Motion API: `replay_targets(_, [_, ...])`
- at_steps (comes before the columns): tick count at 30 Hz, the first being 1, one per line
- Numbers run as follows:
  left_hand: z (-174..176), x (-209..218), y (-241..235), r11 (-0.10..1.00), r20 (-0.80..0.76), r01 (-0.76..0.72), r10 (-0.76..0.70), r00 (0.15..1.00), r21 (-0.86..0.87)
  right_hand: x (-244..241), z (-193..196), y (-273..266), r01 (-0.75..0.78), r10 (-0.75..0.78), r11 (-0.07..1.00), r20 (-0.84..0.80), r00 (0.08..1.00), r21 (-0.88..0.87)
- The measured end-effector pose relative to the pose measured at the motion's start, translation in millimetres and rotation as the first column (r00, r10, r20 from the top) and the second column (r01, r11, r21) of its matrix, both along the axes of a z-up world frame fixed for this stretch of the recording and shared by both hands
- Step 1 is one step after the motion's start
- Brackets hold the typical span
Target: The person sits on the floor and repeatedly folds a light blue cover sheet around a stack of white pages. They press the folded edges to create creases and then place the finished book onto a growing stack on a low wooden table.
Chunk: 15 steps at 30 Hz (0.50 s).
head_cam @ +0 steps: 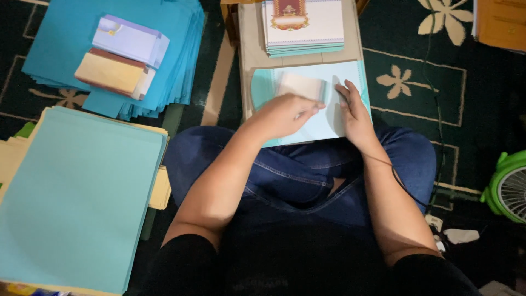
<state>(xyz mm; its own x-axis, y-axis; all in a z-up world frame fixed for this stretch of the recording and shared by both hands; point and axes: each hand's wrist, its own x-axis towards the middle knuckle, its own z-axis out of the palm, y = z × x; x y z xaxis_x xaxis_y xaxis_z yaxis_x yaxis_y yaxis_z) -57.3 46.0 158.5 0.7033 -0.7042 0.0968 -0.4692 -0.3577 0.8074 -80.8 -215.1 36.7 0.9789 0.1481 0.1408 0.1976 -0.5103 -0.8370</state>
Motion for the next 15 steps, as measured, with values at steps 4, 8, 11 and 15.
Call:
replay_targets(4, [3, 0, 13, 0.919, -0.048, -0.091, 0.079, 0.996, -0.384, 8, -25, -15, -0.105, 0.101, 0.958, 0.031, 0.994, 0.266])
replay_targets(8, [-59, 26, -6, 0.709, -0.122, -0.273, 0.257, 0.959, -0.651, 0, 0, -7, -0.010, -0.067, 0.840, 0.122, 0.990, 0.542])
replay_targets(11, [-82, 34, -20, 0.534, -0.231, -0.419, 0.384, 0.894, -0.734, 9, 18, -1, 0.118, -0.212, 0.818, 0.105, 0.972, 0.563])
replay_targets(15, [-74, 40, -8, 0.505, -0.260, -0.590, 0.579, 0.773, -0.630, 54, 33, 8, 0.162, -0.243, 0.820, 0.078, 0.967, 0.548])
